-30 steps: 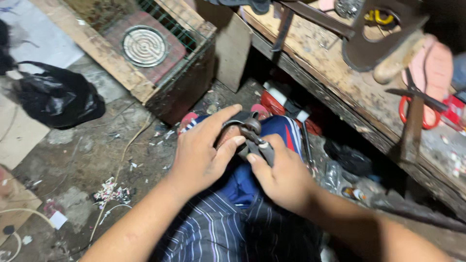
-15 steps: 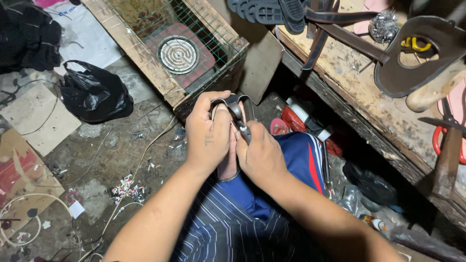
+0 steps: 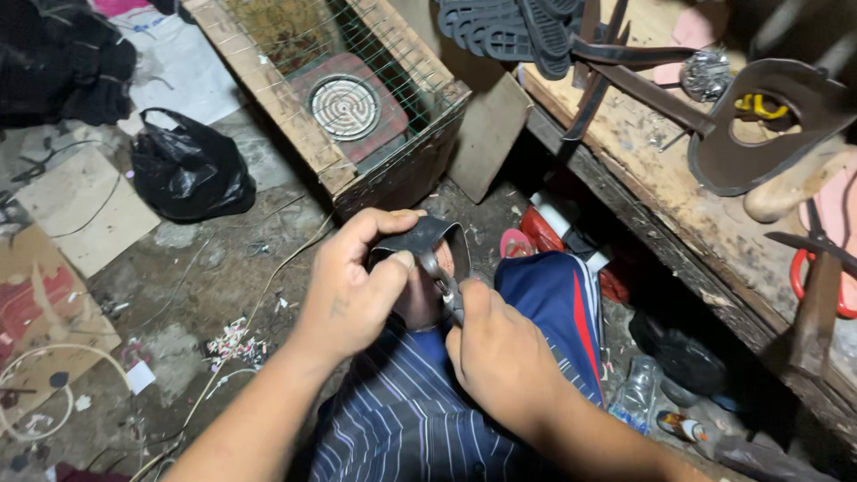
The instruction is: The person sits on the floor assembling a slipper on a wooden last. They use pincers to grip and pull the upper over the last edge, press the insole into place, hammer the sole and upper with a small hammer, then pull the last out of the finished slipper and set it aside.
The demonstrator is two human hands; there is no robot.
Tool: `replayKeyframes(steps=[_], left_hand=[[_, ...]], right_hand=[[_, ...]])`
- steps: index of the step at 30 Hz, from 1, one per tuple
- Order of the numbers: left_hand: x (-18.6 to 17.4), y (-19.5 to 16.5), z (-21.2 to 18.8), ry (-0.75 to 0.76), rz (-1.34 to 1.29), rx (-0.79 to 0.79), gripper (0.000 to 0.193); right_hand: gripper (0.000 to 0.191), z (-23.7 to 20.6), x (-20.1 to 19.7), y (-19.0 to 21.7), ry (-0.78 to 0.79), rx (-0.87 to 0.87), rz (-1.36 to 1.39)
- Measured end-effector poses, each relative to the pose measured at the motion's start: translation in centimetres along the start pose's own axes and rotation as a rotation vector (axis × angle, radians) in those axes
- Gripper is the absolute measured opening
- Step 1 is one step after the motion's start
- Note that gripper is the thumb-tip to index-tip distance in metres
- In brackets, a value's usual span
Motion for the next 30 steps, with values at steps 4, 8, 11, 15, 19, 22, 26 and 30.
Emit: replayKeyframes(steps=[4,8,11,15,19,22,26,30], left_hand=[[-0.6,-1.5,0.6,0.059,-0.052,-0.348,0.020],[-1.4,-2.7,1.3,0.233,-0.156,-0.385,0.029],[-1.6,-2.5,1.9,0.259,-0.087,-0.450,0.024],[-1.4,-1.8,2.9,0.274,0.084,-0.424,0.021],[-0.8,-1.8,3.9,0.193,0.384,-0.142,0.021],[-0.6,-2.0,3.8,0.123,0.525,-0.097,0.024],[0.1,-1.7,3.0,0.037,0.687,-0.036,0.029],[0.8,-1.2,2.0,-0.015,0.678,0.284,0.031]], right_hand=[[0.046,-0.9,0.4,0.4,-0.002,-0.066,0.004],[0.046,-1.0,0.7,0.5,0.046,-0.062,-0.005],[0.048,-0.8,0.4,0.7,0.012,-0.097,0.003],[0.040,-0.7,0.0,0.3,0.108,-0.015,0.015],[0.040,-1.6,0.5,-1.8,0.066,-0.036,0.081],[0.041,-4.4,1.0,-5.3,0.086,0.052,0.041],[0.059,-11.2,-0.1,-12.6,0.288,0.244,-0.201],[0.072,-17.7,-0.9,-17.1,0.332,0.320,-0.114]])
Point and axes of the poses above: each hand's wrist, its own z-axis towards the middle knuckle, its own x-axis out of the palm, y = z × x, the point moved 1 cm from there along z, towards the middle knuckle, and after that the axes turned 14 degrees about -y, right-handed, at the moved point
